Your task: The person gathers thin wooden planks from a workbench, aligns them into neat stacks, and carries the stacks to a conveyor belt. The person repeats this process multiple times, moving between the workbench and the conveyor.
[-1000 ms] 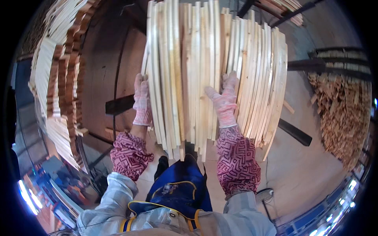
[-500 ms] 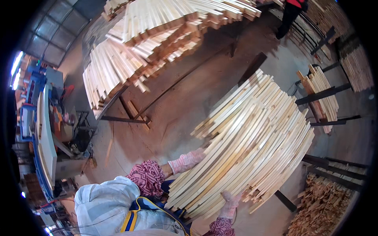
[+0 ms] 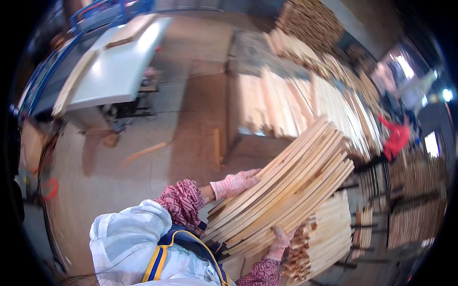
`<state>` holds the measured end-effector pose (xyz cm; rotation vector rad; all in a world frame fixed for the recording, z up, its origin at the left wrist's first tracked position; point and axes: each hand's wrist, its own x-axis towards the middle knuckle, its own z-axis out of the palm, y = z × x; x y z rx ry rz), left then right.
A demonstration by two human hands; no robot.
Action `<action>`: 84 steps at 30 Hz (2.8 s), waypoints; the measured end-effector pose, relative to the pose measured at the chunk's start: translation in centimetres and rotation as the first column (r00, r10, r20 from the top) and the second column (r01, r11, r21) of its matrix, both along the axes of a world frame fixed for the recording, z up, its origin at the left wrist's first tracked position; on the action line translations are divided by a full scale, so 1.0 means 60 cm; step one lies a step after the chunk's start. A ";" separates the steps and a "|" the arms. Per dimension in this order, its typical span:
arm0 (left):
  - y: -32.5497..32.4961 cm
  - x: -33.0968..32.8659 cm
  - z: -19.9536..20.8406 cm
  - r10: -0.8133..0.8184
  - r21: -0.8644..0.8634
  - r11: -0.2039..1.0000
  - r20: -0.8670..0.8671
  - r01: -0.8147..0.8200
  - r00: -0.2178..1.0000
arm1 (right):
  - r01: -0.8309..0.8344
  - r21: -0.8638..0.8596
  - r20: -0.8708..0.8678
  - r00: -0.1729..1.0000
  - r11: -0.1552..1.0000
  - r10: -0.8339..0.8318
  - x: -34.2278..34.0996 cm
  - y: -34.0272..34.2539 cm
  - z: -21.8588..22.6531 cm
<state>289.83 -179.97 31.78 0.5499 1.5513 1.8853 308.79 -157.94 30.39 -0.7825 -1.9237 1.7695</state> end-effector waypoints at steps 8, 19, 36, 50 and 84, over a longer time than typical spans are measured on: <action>-0.336 -0.033 -0.034 0.617 0.033 0.777 0.158 -0.629 0.771 | -0.563 -0.170 -0.063 0.825 0.809 0.561 -0.271 -0.217 0.011; -0.853 -0.151 -0.108 0.871 -0.077 0.466 0.211 -0.881 0.443 | -0.846 -0.408 -0.024 0.385 0.342 0.923 -0.599 -0.756 0.036; -1.216 -0.171 0.142 0.590 -0.957 -0.197 -0.289 -0.212 0.754 | -0.932 0.183 0.865 0.001 -0.313 0.501 -0.690 -1.208 0.083; -1.280 -0.128 0.047 0.587 -0.771 0.025 -0.504 -0.637 0.634 | -0.823 0.476 0.482 0.539 0.310 0.691 -0.532 -1.410 0.096; -1.359 -0.103 0.121 0.332 -0.750 -0.410 -0.653 -0.520 0.681 | -0.869 0.462 0.711 0.482 0.178 0.512 -0.663 -1.095 0.023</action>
